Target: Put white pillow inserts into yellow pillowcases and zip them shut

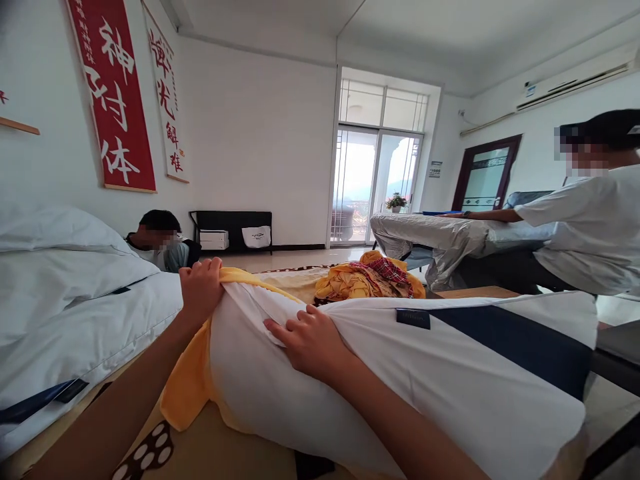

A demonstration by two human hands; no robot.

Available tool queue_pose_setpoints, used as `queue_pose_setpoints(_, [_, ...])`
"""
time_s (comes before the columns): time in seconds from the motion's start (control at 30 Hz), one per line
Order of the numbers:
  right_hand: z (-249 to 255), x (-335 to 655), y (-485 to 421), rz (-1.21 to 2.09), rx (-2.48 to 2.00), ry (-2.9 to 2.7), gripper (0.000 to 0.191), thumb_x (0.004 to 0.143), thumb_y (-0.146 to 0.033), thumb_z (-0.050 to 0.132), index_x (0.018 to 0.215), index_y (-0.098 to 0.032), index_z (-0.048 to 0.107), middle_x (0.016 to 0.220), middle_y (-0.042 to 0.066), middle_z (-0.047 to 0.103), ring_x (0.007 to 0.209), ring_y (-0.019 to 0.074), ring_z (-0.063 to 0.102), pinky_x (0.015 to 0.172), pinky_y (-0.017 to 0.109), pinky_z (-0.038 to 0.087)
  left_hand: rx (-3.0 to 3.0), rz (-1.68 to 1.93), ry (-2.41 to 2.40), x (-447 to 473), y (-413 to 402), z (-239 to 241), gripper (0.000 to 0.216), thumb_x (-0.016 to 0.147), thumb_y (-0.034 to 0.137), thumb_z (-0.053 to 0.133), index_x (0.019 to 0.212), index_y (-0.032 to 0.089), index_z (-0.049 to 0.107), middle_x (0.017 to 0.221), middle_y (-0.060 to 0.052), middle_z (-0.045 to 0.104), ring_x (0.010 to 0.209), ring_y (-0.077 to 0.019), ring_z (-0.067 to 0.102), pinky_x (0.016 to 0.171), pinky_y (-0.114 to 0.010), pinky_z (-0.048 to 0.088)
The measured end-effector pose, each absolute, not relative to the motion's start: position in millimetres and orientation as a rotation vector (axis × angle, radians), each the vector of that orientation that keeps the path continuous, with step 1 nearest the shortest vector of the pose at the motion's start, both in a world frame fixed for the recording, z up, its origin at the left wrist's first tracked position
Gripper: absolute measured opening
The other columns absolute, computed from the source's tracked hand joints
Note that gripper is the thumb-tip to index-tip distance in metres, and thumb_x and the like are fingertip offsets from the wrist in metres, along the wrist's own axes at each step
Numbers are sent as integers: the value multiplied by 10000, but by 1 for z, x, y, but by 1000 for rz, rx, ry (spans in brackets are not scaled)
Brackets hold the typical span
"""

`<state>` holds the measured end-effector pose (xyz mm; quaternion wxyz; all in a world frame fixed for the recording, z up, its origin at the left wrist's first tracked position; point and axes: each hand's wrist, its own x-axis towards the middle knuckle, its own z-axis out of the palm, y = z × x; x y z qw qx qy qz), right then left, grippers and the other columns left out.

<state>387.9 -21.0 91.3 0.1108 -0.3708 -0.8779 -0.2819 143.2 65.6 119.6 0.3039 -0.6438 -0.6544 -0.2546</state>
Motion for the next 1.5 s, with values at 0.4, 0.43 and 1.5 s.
queue_pose_setpoints(0.4, [118,340,-21,-702,-1236,-2767,525,858,-374,532,1376,-313,465,826,67,727,722,232,676,611,291,404,-1761,-737,-1631,149,59,127,285,859,123,349,997,145,597,953,-156,653,961,-318,590,829,-444,320])
queue_pose_setpoints(0.43, [116,336,-21,-713,-1190,-2798,505,845,-321,533,1348,-317,491,797,60,724,705,226,675,597,287,398,-1769,-745,-1628,151,64,127,307,866,118,335,1016,142,602,972,-168,643,988,-325,580,837,-449,318])
queue_pose_setpoints(1.5, [108,332,-6,-545,-1364,-2736,330,773,-222,530,1068,-285,662,841,65,726,786,234,691,654,309,476,-2045,-705,-1529,194,79,118,301,870,62,356,1009,162,604,950,-102,619,929,-247,595,766,-344,473])
